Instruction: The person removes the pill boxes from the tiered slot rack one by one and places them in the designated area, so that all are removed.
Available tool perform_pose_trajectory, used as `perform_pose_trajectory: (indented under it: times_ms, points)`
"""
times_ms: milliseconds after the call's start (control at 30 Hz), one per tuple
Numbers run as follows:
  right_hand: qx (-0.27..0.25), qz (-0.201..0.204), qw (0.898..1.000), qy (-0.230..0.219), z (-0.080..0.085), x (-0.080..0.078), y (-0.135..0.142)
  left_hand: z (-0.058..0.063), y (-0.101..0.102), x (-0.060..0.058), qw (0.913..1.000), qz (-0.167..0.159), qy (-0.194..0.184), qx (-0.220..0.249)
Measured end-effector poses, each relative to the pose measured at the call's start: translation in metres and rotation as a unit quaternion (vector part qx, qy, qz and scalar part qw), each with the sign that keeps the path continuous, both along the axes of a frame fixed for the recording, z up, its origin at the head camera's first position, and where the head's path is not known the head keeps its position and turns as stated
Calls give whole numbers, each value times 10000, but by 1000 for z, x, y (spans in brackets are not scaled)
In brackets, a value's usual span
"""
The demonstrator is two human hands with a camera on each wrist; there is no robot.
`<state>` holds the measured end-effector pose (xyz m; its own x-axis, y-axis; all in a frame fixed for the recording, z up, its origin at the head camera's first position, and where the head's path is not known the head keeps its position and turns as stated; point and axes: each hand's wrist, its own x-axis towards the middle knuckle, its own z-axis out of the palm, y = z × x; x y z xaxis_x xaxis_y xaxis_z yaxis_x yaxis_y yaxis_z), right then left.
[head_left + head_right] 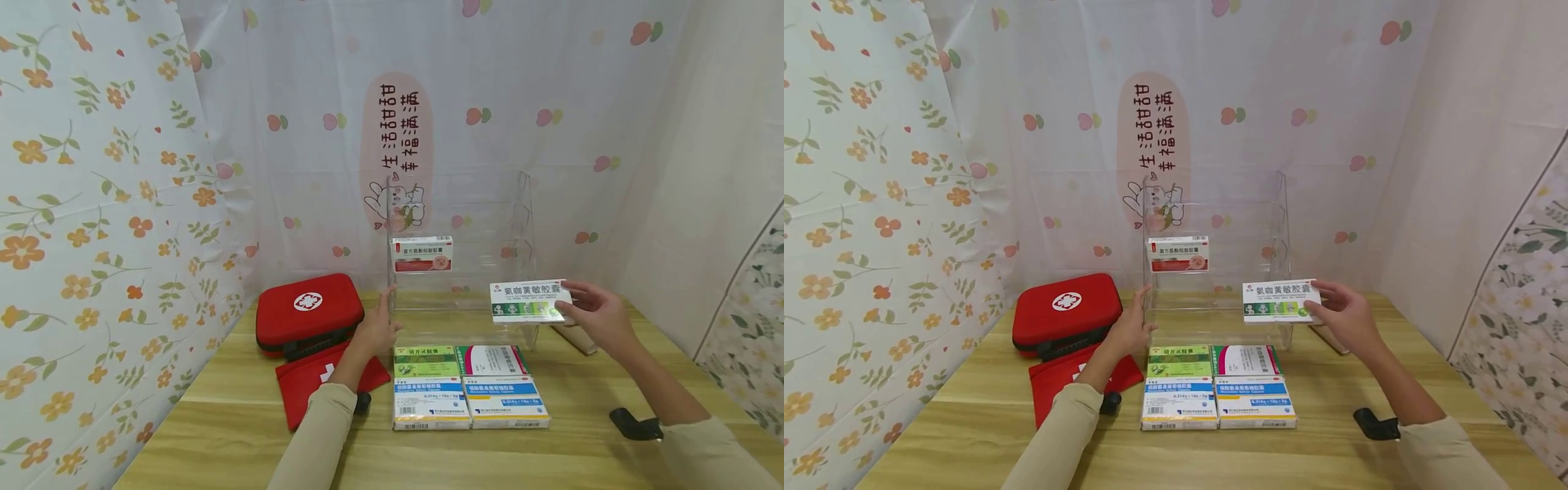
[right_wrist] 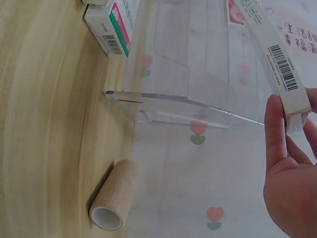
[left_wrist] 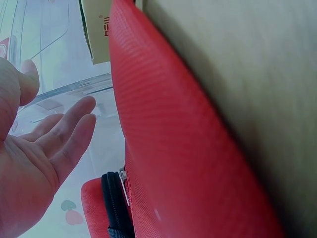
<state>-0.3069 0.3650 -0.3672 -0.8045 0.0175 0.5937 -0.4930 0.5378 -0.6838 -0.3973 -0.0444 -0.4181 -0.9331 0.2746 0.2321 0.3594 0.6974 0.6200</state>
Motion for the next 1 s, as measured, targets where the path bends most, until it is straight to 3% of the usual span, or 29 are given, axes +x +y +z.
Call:
perform_pose_trajectory:
  times_ms: [233, 1000]
  points:
    - [-31, 225, 9996, -180, -5, 7, 12, -3, 1, 0, 10000, 2, -55, -16]
    - [444, 35, 9884, -1455, -25, 14, 49, -2, 1, -2, 9999, 44, 75, -121]
